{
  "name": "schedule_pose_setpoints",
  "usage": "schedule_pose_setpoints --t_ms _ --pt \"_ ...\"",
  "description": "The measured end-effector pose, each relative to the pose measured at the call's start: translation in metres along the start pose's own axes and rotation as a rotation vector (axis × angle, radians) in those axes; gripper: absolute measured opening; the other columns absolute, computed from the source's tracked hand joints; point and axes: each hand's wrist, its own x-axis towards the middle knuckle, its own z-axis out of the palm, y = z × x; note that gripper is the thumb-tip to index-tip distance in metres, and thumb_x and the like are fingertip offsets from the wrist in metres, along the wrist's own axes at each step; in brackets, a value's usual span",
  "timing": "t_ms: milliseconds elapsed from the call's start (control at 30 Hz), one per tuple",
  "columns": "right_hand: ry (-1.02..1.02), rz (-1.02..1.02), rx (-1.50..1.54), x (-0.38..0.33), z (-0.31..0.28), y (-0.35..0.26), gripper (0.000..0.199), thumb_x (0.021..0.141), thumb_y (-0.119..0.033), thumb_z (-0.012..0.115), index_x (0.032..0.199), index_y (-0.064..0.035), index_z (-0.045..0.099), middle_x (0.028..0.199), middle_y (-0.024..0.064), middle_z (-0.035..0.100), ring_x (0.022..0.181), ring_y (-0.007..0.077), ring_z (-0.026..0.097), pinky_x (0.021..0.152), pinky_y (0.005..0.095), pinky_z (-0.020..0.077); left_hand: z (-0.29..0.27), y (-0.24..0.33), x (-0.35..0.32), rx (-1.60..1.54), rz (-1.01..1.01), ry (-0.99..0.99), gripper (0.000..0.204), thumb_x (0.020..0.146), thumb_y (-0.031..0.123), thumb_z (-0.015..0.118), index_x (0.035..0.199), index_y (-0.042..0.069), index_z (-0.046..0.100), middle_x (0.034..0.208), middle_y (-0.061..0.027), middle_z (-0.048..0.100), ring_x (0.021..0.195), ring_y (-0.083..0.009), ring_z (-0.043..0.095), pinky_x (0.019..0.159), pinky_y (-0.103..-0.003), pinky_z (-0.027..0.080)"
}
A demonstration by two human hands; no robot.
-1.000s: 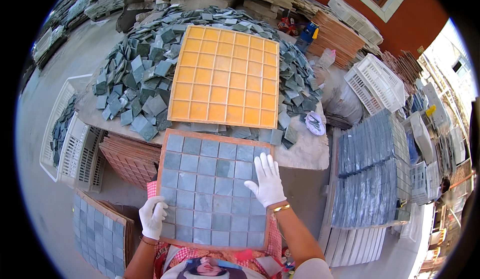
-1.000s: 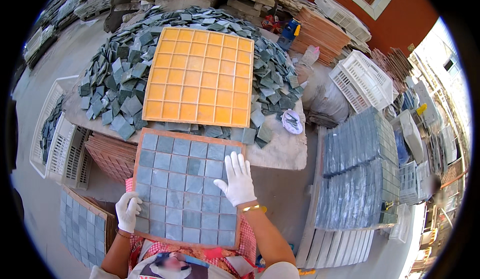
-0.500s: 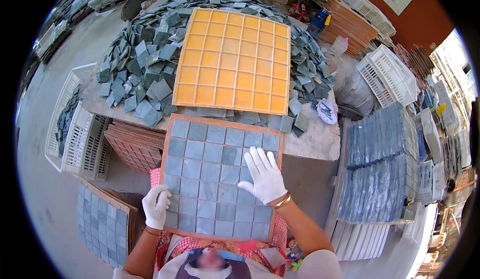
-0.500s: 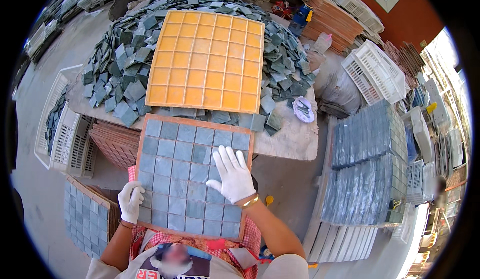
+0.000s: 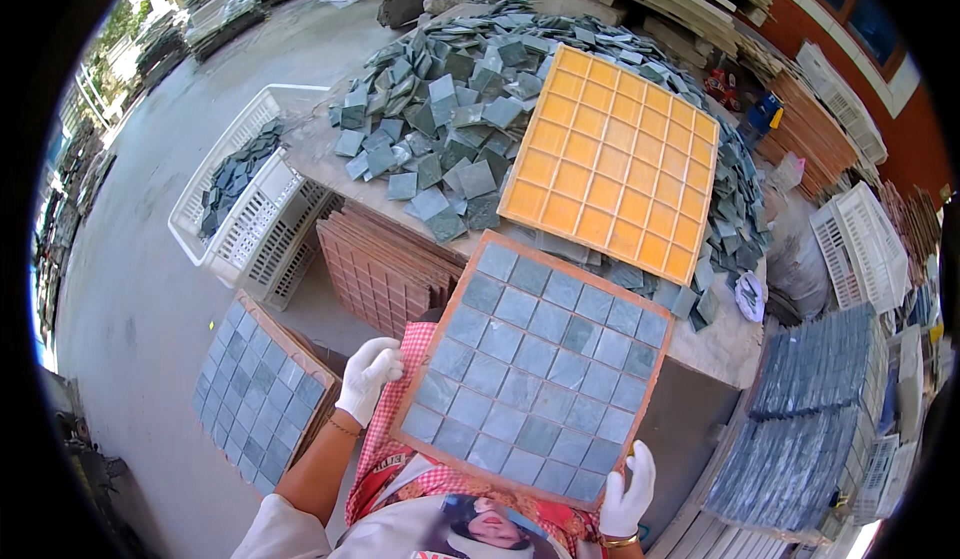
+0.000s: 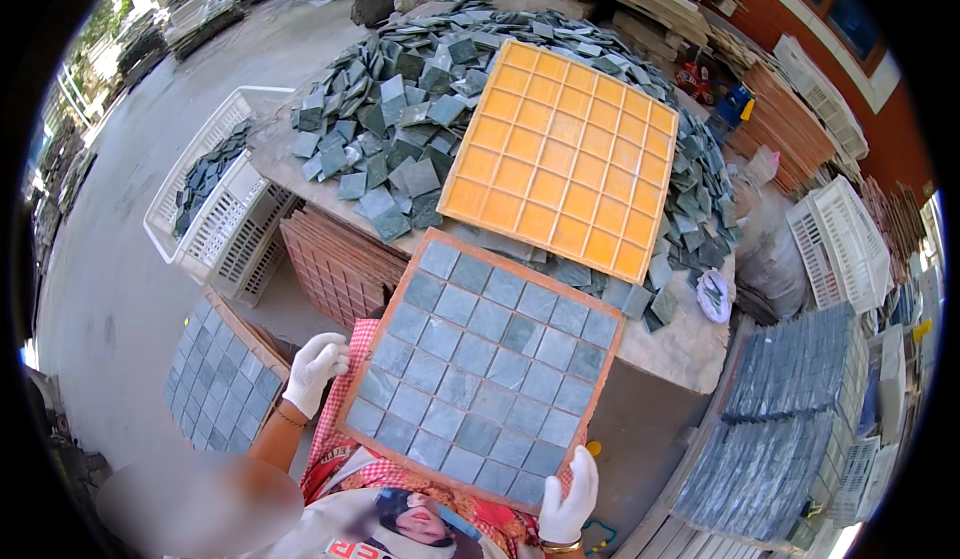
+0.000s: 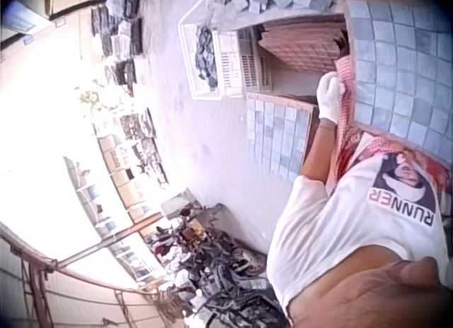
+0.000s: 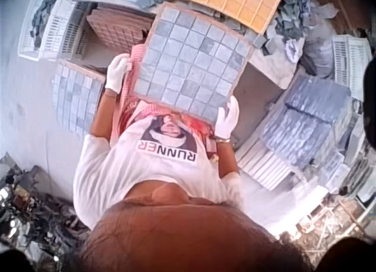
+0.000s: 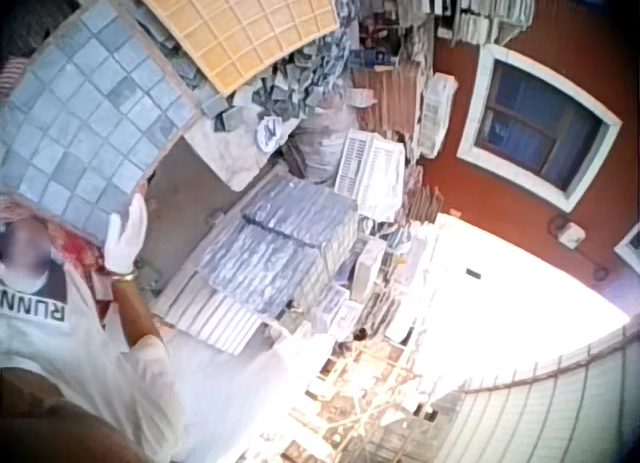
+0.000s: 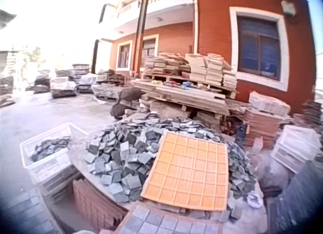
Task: The person places small square tiles into a grid frame, then flips the frame to reveal the assembled tile sheet. They repeat the process by picking tiles from a pile and arranging them into the frame.
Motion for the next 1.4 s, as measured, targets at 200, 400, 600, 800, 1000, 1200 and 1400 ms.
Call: schedule_pose_setpoints --t_ms 200,400,600,800,1000,1200,1400 --pt "-0.175 0.443 0.106 -0.008 0.023 0.030 0.048 0.090 -0.025 0.056 0.122 0.0097 0.048 0.109 0.0247 0.060 0.100 0.0350 0.058 0.090 0.0381 0.0441 0.012 0.003 0.003 0.404 -0.049 -0.213 0.033 0.092 0.032 0.060 0.100 0.001 0.062 0.083 0.0001 0.056 0.076 -0.0091 0.049 0.069 -0.025 0.042" --pt "-0.040 0.429 0.151 -0.002 0.016 0.027 0.035 0.094 -0.025 0.050 0.103 0.0080 0.057 0.087 0.0178 0.063 0.080 0.0231 0.057 0.073 0.0364 0.0445 0.019 0.009 -0.004 0.375 -0.060 -0.316 0.041 0.093 0.035 0.057 0.110 -0.003 0.060 0.097 -0.0014 0.058 0.094 -0.0117 0.052 0.084 -0.027 0.042" --pt "0.011 0.424 0.103 -0.005 0.006 -0.007 0.035 0.096 -0.026 0.050 0.097 0.0084 0.060 0.086 0.0176 0.062 0.081 0.0238 0.056 0.076 0.0375 0.0450 0.015 0.016 -0.050 0.022 -0.076 -0.350 0.047 0.095 0.031 0.056 0.125 -0.005 0.053 0.117 -0.0044 0.057 0.111 -0.0126 0.049 0.097 -0.027 0.038" --pt "-0.135 0.371 0.042 0.013 -0.003 -0.061 0.040 0.095 -0.028 0.053 0.107 0.0091 0.062 0.100 0.0232 0.067 0.093 0.0307 0.064 0.085 0.0393 0.0482 -0.016 -0.003 -0.072 0.070 -0.147 -0.012 0.041 0.093 0.041 0.057 0.092 0.000 0.062 0.076 0.0052 0.044 0.073 -0.0084 0.040 0.066 -0.025 0.035" --pt "-0.389 -0.010 0.293 0.059 0.077 -0.116 0.034 0.096 -0.023 0.047 0.095 0.0087 0.060 0.079 0.0145 0.062 0.075 0.0186 0.056 0.071 0.0350 0.0446 -0.084 0.013 -0.117 -0.101 -0.050 0.389 0.037 0.095 0.035 0.053 0.087 0.001 0.064 0.080 0.0026 0.057 0.075 -0.0083 0.049 0.070 -0.026 0.040" --pt "-0.792 -0.130 0.576 0.055 0.217 -0.170 0.040 0.094 -0.021 0.055 0.124 0.0055 0.055 0.115 0.0191 0.064 0.110 0.0247 0.061 0.095 0.0330 0.0444 -0.199 -0.039 -0.181 -0.514 0.129 0.834 0.028 0.094 0.029 0.054 0.096 0.003 0.065 0.093 0.0001 0.062 0.086 -0.0121 0.057 0.079 -0.028 0.044" --pt "-1.036 -0.249 0.485 0.000 0.341 -0.227 0.046 0.091 -0.034 0.059 0.124 -0.0023 0.057 0.120 0.0203 0.062 0.112 0.0339 0.059 0.094 0.0368 0.0461 -0.274 -0.079 -0.242 -0.503 0.227 1.075 0.027 0.094 0.029 0.055 0.101 0.004 0.063 0.095 0.0006 0.061 0.089 -0.0124 0.057 0.084 -0.029 0.043"
